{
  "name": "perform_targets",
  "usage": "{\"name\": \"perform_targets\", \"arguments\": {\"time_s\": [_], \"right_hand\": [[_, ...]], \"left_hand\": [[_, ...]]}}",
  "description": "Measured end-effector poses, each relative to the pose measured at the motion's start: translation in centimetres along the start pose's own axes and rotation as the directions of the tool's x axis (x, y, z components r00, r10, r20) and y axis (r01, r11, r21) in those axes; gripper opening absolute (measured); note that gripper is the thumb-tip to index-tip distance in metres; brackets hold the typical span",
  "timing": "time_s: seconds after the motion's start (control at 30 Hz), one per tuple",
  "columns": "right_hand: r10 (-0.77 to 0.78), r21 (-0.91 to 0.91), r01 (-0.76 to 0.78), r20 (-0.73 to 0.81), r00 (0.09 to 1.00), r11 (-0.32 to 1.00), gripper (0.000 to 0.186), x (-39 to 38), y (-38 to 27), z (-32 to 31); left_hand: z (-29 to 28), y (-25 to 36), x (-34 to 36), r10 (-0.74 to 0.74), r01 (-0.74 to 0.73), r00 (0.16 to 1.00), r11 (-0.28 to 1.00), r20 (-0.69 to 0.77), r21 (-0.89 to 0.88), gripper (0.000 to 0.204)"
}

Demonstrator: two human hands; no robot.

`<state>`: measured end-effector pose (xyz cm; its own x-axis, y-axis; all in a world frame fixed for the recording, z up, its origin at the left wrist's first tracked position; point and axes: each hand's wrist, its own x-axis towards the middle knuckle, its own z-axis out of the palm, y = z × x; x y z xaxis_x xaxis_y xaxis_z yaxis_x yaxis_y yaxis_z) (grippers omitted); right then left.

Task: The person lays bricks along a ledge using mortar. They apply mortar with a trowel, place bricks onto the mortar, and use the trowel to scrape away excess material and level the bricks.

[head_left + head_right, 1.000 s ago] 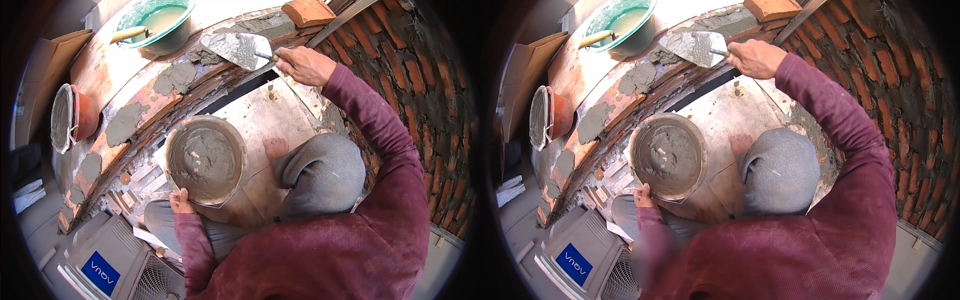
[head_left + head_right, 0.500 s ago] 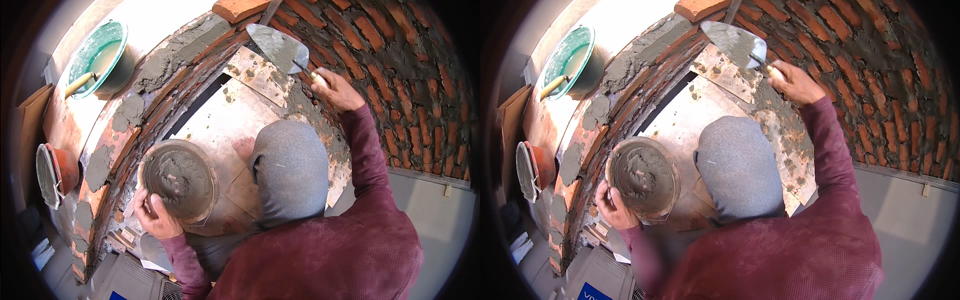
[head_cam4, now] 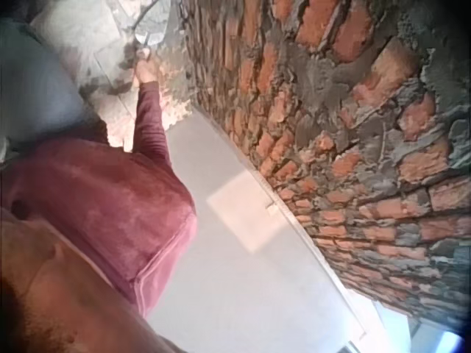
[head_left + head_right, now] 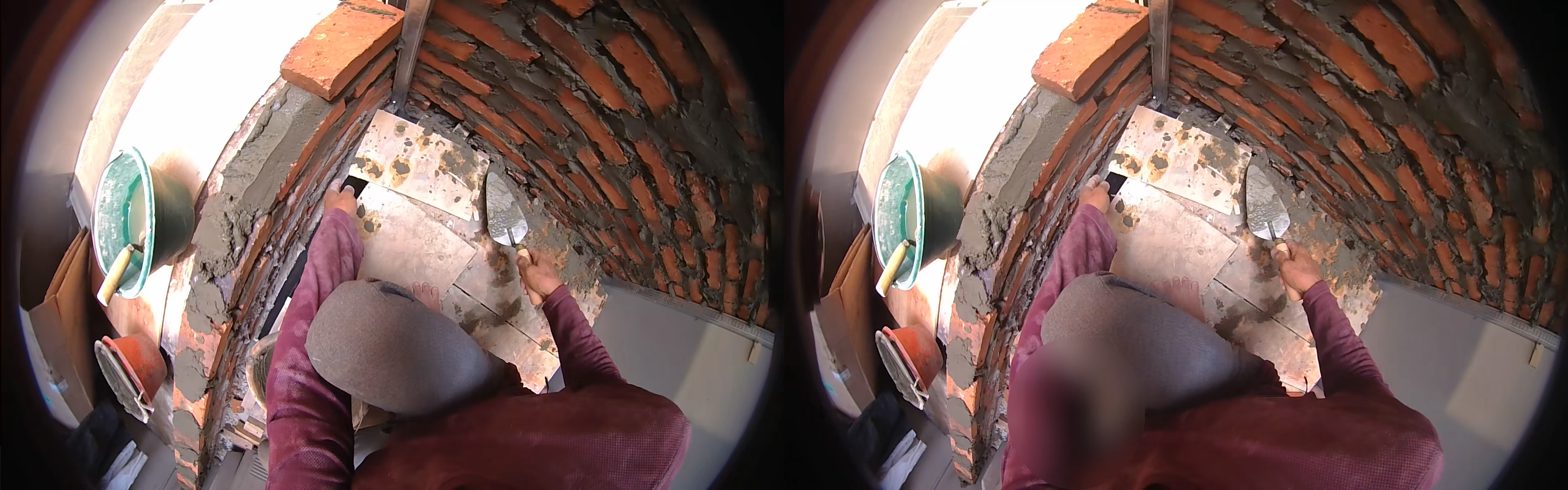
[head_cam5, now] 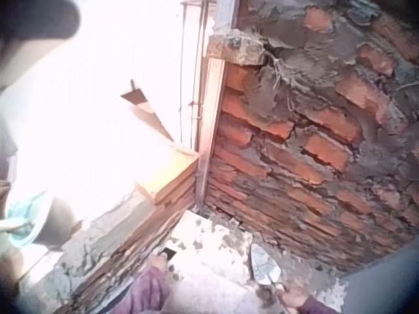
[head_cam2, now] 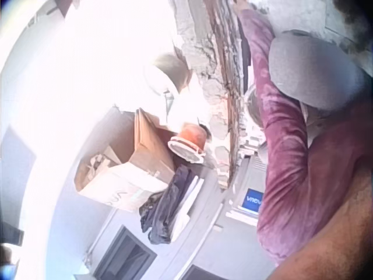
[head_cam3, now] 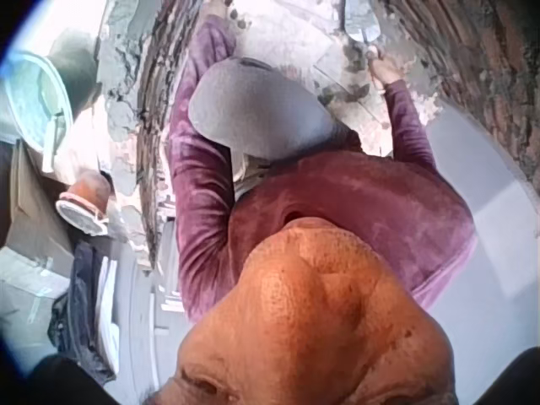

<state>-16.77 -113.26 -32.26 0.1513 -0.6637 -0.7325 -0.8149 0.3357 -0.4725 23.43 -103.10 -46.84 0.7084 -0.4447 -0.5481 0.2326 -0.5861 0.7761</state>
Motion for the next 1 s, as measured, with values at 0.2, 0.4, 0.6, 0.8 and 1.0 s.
{"name": "perform_targets", "arguments": {"time_s": [0.2, 0.4, 0.6, 0.8, 1.0], "right_hand": [[0.037, -0.027, -0.037, 0.025, 0.999, 0.999, 0.021, 1.7, -1.4, 1.4], [0.072, 0.051, -0.072, -0.001, 0.997, 0.996, 0.023, 2.8, -1.3, 1.5], [0.037, 0.062, -0.040, 0.049, 0.998, 0.997, 0.022, 2.3, 0.1, 1.9], [-0.014, 0.071, 0.006, 0.107, 0.994, 0.997, 0.022, 1.9, 1.3, 1.9], [-0.043, 0.107, 0.032, 0.109, 0.993, 0.994, 0.023, 1.6, 2.7, 0.7]], "left_hand": [[1.8, -0.7, 3.0, 0.110, -0.117, 0.990, 0.990, 0.089, 0.074, 0.053], [2.3, -3.7, 3.2, -0.057, 0.054, 0.993, 0.998, -0.101, -0.029, 0.026], [-0.2, -7.6, -0.8, -0.032, 0.045, 0.992, 0.994, -0.122, 0.102, 0.021], [-2.8, -5.9, -3.9, 0.016, -0.003, 0.967, 0.999, 0.255, -0.053, 0.030], [-1.7, -5.7, -5.4, -0.012, 0.191, 0.876, 0.927, 0.482, -0.324, 0.021]]}}
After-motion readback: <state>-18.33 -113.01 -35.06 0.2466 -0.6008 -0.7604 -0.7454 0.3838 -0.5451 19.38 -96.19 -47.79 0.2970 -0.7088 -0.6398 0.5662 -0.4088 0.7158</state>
